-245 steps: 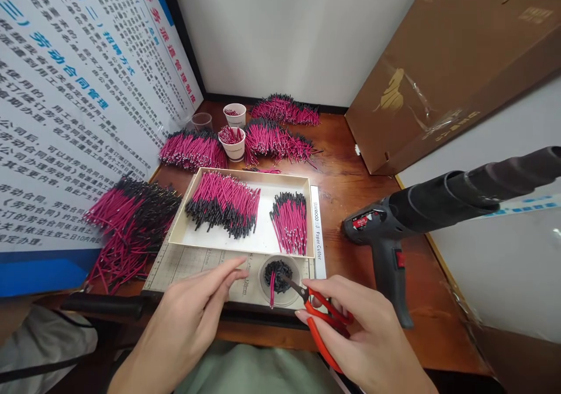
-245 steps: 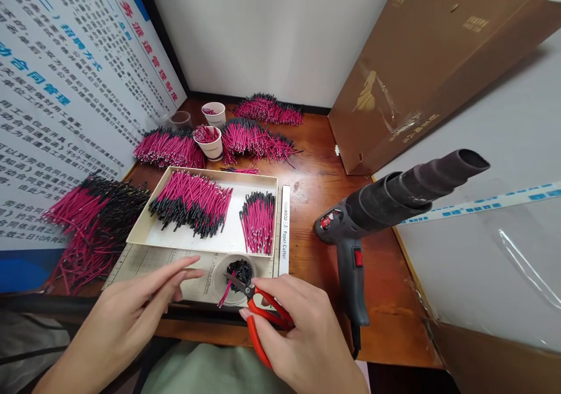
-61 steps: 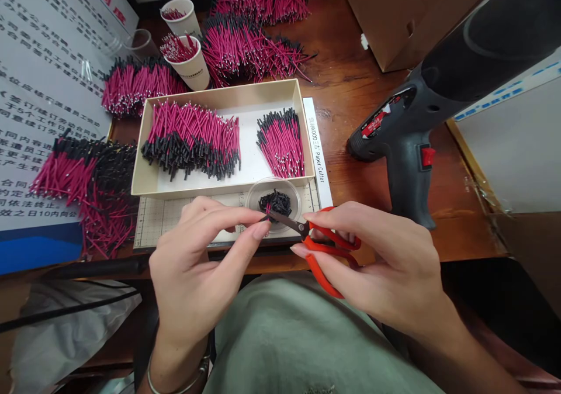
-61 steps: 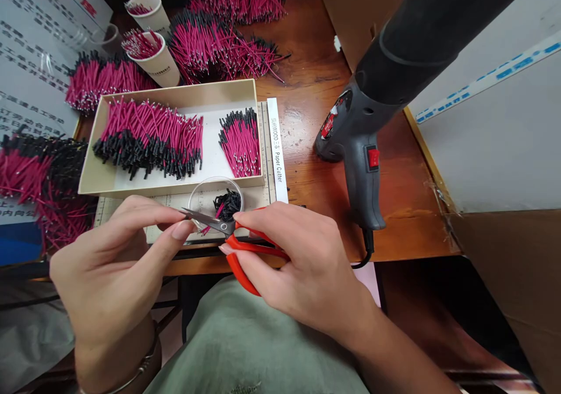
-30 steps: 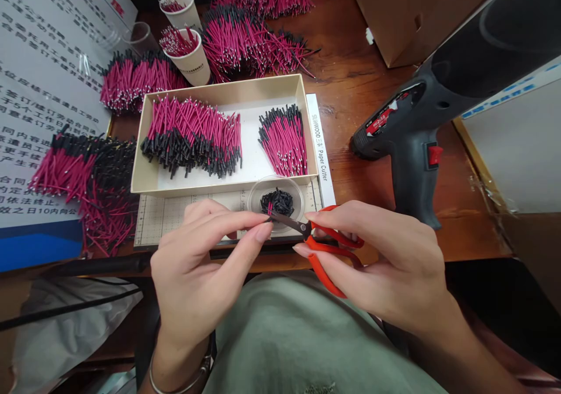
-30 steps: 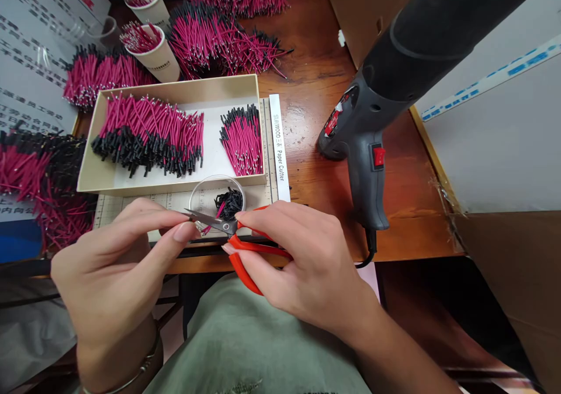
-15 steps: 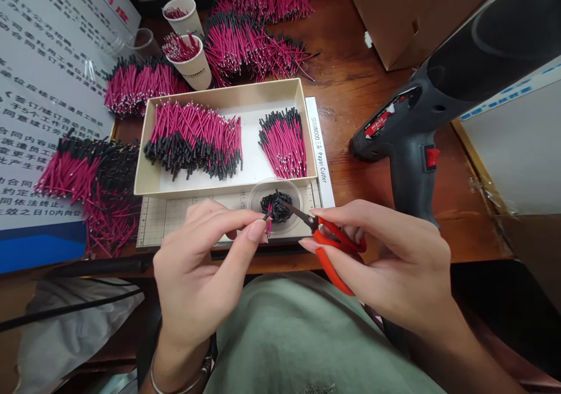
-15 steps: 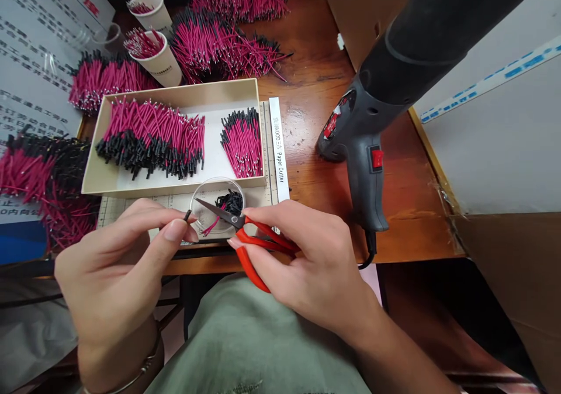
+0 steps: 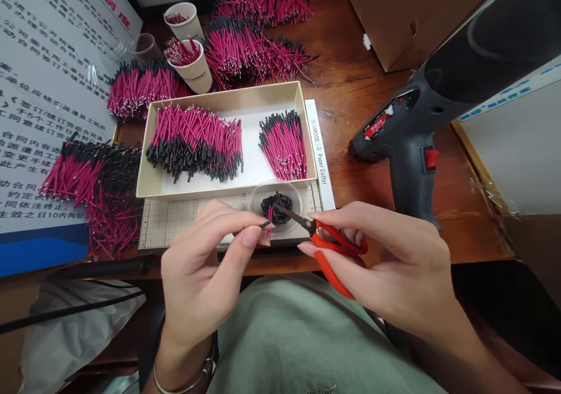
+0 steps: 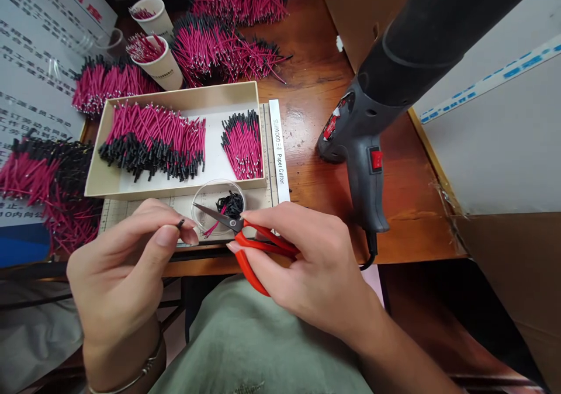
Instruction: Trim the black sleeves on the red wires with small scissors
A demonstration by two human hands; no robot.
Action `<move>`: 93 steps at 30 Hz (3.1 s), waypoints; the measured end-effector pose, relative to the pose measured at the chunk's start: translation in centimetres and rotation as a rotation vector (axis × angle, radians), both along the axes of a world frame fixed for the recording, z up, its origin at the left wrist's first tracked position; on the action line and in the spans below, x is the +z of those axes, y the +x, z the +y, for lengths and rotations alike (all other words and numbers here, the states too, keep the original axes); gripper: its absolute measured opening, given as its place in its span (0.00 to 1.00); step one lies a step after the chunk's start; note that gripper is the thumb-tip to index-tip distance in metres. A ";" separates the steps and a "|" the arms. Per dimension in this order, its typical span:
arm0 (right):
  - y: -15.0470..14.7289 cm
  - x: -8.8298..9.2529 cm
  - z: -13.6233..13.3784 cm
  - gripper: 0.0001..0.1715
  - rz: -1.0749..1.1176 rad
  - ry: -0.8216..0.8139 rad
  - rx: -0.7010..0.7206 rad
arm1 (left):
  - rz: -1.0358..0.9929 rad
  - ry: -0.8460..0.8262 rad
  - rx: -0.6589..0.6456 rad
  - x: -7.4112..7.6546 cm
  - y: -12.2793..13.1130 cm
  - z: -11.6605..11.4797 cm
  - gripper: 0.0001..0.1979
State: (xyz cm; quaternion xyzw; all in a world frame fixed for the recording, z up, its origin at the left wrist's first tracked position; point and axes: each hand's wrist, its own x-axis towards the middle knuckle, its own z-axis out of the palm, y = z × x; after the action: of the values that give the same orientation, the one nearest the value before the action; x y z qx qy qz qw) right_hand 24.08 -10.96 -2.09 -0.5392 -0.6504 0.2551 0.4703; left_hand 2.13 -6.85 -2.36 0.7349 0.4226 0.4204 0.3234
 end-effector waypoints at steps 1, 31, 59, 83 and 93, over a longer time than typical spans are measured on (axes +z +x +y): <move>0.0 0.1 0.0 0.14 -0.001 0.005 0.000 | -0.011 -0.006 -0.012 -0.1 0.0 0.0 0.09; 1.6 -0.1 -0.4 0.07 -0.003 0.031 -0.076 | 0.593 0.274 0.391 1.9 -6.2 11.3 0.17; 1.6 0.2 -0.9 0.07 0.008 -0.001 -0.106 | 0.988 0.101 -0.002 1.0 3.4 14.0 0.13; 1.3 -0.1 -0.7 0.05 0.031 -0.040 -0.107 | 0.879 0.023 -0.021 -1.2 3.8 14.3 0.14; 1.3 -0.2 -0.6 0.05 0.059 -0.038 -0.109 | 0.632 -0.086 0.060 -0.8 3.5 13.6 0.11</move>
State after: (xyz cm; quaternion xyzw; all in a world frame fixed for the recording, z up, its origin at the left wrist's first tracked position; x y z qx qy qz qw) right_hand 25.35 -11.57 -2.26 -0.5751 -0.6008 0.2572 0.4921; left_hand 5.62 6.76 -3.19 0.8018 0.5411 0.1627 0.1944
